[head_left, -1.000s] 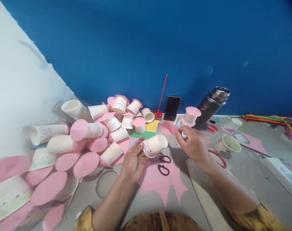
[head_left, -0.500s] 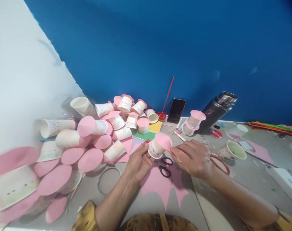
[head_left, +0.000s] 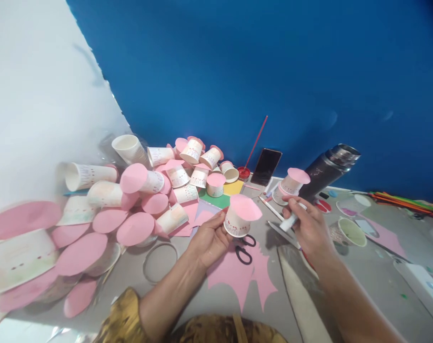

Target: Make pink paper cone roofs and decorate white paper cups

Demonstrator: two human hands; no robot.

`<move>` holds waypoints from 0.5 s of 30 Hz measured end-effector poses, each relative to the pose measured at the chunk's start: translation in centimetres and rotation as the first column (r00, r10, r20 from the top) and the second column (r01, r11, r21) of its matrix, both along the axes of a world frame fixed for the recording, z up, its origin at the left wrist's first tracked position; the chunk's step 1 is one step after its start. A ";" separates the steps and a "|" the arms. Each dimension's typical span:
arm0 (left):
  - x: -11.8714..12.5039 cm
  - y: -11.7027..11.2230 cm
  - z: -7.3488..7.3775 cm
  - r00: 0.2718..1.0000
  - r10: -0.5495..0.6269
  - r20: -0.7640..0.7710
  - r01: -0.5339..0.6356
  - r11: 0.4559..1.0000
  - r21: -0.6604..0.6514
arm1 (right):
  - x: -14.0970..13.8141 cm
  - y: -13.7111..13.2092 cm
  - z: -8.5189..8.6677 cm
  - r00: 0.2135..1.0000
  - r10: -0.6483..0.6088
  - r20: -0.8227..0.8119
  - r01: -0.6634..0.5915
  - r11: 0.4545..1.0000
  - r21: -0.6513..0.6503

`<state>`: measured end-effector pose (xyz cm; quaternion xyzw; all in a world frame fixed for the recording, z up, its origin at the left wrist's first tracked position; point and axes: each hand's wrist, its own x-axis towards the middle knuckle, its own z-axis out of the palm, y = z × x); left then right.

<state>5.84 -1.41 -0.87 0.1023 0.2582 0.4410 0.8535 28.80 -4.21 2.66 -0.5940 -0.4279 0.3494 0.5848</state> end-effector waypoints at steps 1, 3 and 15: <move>0.0 0.1 0.1 1.000 -0.028 -0.013 0.028 0.999 -0.021 | 0.3 0.2 -0.2 0.999 0.005 -0.042 -0.006 1.000 -0.011; 0.0 0.2 0.3 0.998 -0.057 -0.040 0.055 0.997 -0.060 | 0.6 0.5 -0.6 0.999 0.027 -0.047 -0.028 0.999 -0.025; 0.4 0.5 1.4 0.995 0.099 -0.007 -0.098 0.975 -0.199 | -3.1 -0.8 -4.2 0.780 0.436 -0.449 -0.559 0.808 -0.185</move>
